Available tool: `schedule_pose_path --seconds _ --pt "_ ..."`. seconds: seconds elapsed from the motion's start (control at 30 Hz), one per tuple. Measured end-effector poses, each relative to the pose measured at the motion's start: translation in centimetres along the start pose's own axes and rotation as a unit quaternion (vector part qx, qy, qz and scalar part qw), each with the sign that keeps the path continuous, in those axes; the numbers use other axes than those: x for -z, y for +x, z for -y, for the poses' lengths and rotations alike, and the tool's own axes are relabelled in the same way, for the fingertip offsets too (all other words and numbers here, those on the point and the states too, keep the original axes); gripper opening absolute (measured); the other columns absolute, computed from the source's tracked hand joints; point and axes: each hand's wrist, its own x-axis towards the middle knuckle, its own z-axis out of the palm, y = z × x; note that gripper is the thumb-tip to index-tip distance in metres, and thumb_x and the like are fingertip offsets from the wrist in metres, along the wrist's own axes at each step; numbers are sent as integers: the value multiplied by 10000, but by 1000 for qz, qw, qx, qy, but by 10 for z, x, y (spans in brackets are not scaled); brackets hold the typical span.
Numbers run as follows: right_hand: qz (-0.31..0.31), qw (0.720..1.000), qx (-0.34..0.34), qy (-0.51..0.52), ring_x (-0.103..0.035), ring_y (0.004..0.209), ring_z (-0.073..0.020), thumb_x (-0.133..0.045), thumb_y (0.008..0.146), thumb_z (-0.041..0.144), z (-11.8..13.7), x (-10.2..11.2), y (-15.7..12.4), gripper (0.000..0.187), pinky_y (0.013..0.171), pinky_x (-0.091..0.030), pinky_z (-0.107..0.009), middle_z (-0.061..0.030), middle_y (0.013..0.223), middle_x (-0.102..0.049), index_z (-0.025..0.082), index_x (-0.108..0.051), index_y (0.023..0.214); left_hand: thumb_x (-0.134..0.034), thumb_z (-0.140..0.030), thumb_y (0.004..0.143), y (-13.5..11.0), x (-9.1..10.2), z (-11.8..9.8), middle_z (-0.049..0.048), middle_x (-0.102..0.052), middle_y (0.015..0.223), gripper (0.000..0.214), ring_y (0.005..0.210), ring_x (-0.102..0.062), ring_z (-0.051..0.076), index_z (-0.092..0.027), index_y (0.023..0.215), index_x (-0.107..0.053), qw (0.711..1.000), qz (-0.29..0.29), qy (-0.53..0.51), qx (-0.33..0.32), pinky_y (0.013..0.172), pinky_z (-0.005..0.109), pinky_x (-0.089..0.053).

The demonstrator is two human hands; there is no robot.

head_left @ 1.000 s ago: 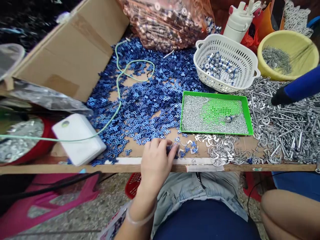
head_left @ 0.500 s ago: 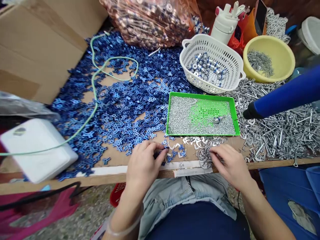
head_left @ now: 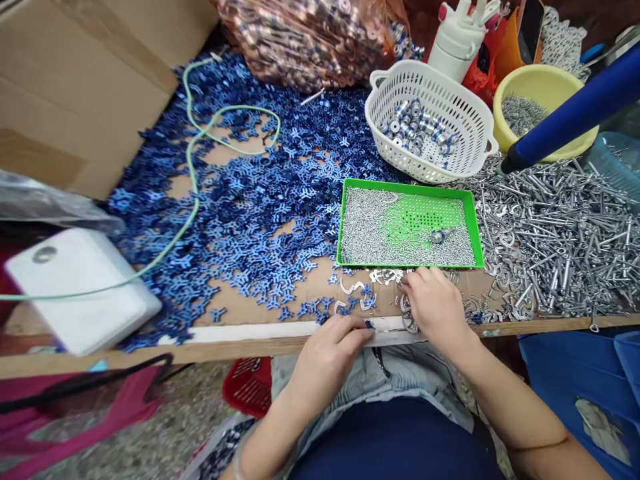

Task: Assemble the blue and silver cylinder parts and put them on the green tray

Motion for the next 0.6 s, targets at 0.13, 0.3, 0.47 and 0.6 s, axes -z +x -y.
schedule_pose_path --seconds 0.13,0.3,0.47,0.6 --pt "-106 990 -3 88 -535 731 -165 -497 893 203 -10 -2 -8 130 618 -394 -278 -40 790 -627 176 -616 850 -539 -72 835 4 6 -3 56 -693 811 170 711 -634 152 -177 914 -646 994 -28 -95 36 627 258 -519" --pt "-243 951 -27 191 -533 781 -155 -505 890 180 -11 7 -13 72 714 -425 -278 -37 801 -585 182 -577 895 -684 -79 736 15 16 -13 16 -704 734 192 680 -646 146 -204 883 -677 949 -98 -279 107 627 260 -527" --pt "-152 873 -27 463 -505 794 -142 -483 896 198 9 32 -20 73 700 -420 -278 -11 813 -518 221 -546 867 -742 -85 683 23 21 -23 13 -694 710 234 678 -644 149 -215 865 -675 872 -141 -436 174 609 259 -545" --pt "9 759 15 651 -496 760 -134 -490 898 308 20 38 -22 128 680 -420 -276 -4 803 -497 231 -557 820 -751 -111 685 29 26 -30 -2 -685 693 245 656 -648 135 -230 875 -652 822 -155 -519 179 571 227 -556"
